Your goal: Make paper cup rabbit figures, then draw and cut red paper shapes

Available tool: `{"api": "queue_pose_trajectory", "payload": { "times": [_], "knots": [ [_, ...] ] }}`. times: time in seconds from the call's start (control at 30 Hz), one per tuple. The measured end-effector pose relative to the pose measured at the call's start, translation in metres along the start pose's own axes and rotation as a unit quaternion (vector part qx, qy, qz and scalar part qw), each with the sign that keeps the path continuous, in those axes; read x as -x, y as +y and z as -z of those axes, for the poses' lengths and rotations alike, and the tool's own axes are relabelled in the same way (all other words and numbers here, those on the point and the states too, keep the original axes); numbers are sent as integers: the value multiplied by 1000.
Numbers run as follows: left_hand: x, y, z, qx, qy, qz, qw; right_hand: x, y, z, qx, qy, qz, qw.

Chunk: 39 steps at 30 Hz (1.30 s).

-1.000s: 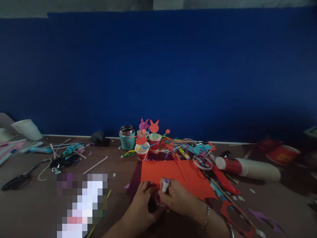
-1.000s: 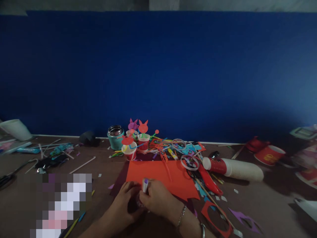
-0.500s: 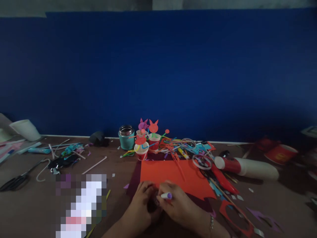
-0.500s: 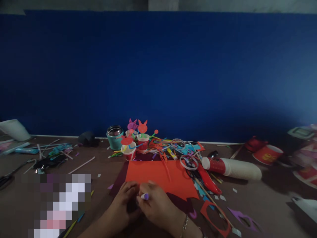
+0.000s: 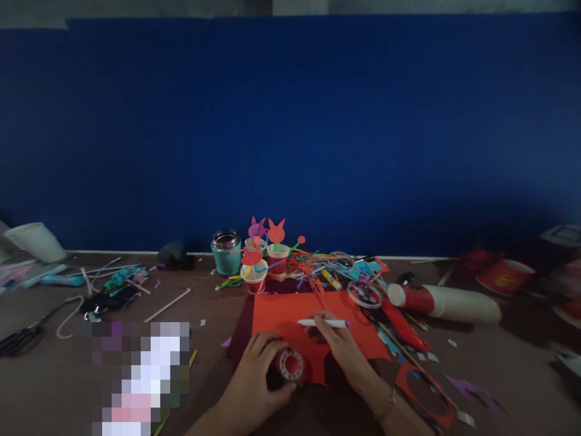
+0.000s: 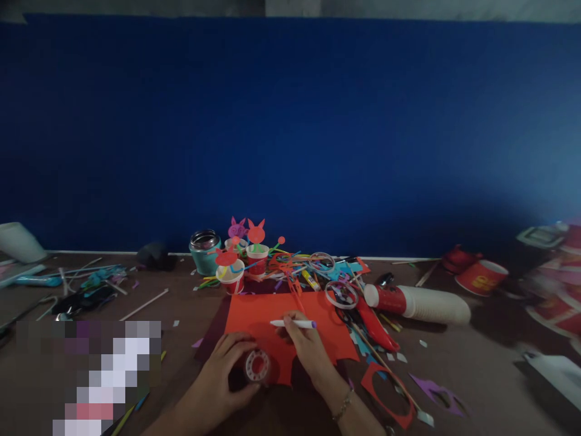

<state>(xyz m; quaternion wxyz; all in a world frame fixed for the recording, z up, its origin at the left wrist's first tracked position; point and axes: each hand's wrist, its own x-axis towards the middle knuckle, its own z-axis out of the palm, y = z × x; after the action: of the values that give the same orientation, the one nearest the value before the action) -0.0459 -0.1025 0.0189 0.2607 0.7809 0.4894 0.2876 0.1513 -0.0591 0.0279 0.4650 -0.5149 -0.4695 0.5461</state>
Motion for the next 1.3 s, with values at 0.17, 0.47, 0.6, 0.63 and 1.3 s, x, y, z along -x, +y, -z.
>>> {"api": "queue_pose_trajectory", "payload": {
  "times": [0.17, 0.47, 0.6, 0.63, 1.3],
  "knots": [
    [-5, 13, -1, -32, -29, 13, 999, -2, 1, -3, 15, -25, 19, 999],
    [-14, 22, -6, -99, -49, 27, 994, -1, 2, -2, 38, -40, 40, 998],
    [-12, 21, -8, -107, -48, 32, 993, 0, 0, -3, 37, -41, 38, 998],
    [-11, 20, -9, -107, -45, 31, 993, 0, 0, -3, 34, -40, 36, 998],
    [-9, 20, -12, -63, -15, 7, 998, 30, -16, 1, 227, -72, 83, 968]
  ]
}}
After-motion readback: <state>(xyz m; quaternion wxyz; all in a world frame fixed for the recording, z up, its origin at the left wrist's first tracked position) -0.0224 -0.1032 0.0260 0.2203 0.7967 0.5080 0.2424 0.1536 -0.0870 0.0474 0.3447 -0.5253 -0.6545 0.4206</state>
